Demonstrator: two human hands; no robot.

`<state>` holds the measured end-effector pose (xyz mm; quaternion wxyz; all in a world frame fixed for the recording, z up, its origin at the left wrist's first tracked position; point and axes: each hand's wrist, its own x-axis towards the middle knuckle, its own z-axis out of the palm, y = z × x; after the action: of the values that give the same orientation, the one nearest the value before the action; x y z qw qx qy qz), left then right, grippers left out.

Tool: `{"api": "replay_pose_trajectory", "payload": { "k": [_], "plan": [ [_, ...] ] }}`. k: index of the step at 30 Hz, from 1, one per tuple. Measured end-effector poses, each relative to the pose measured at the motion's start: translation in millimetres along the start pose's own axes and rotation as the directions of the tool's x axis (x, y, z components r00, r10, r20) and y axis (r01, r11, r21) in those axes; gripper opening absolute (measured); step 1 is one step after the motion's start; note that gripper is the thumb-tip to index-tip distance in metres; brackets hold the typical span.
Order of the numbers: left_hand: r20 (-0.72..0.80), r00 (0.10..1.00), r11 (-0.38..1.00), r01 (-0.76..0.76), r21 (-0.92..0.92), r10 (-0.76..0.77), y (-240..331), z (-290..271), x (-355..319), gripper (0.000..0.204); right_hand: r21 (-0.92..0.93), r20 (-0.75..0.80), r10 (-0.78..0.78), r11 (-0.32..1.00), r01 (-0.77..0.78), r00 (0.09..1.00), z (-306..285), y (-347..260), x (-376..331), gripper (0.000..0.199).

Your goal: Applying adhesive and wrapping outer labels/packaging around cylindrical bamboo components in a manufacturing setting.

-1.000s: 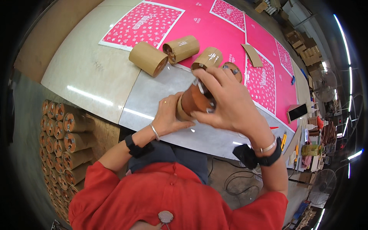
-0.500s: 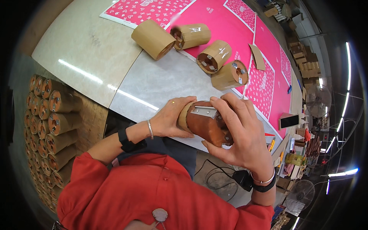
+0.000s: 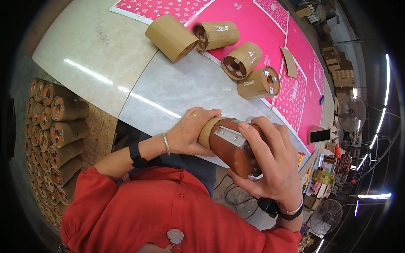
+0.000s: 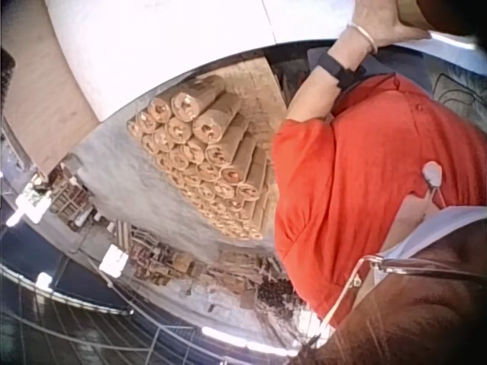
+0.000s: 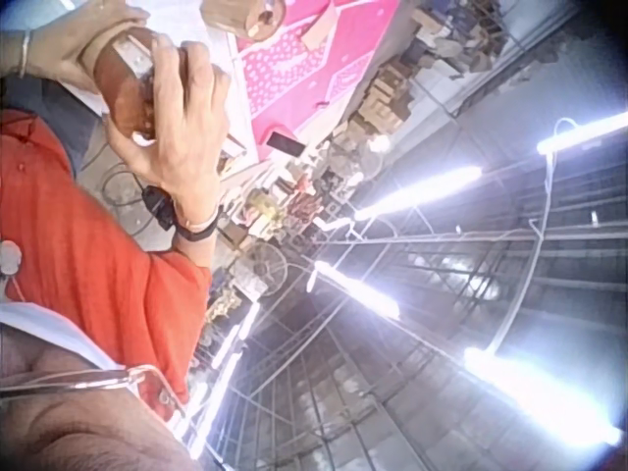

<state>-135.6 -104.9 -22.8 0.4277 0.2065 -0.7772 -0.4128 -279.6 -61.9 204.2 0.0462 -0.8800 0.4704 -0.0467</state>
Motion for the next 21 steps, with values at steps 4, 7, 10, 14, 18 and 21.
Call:
{"api": "replay_pose_trajectory", "payload": {
  "k": [4,7,10,14,18,21],
  "plan": [
    [0.025,1.0,1.0,0.01,-0.007,-0.01,7,-2,-1,0.095,0.005,0.0,0.027,1.0,-0.027,1.0,0,0,-9,0.077],
    [0.007,1.0,1.0,0.027,-0.016,-0.027,6,0,-5,0.093,0.014,0.027,0.032,0.999,-0.033,0.999,1,0,-6,0.076],
    [0.017,0.994,0.995,0.104,0.007,-0.104,13,-1,-11,0.094,0.023,0.053,0.017,1.0,-0.018,0.998,1,-2,-6,0.074],
    [0.083,0.995,0.993,0.069,-0.095,-0.062,21,-13,-18,0.1,0.048,0.058,-0.005,0.999,0.002,0.998,3,-5,-19,0.063],
    [0.208,0.978,0.979,0.017,-0.206,0.027,22,-35,0,0.106,0.004,-0.008,0.027,1.0,-0.027,1.0,5,-9,-28,0.049],
    [0.3,0.952,0.968,0.018,-0.252,0.06,18,-32,11,0.103,-0.006,-0.052,0.031,0.999,-0.032,0.998,10,-8,-32,0.038]
  ]
}}
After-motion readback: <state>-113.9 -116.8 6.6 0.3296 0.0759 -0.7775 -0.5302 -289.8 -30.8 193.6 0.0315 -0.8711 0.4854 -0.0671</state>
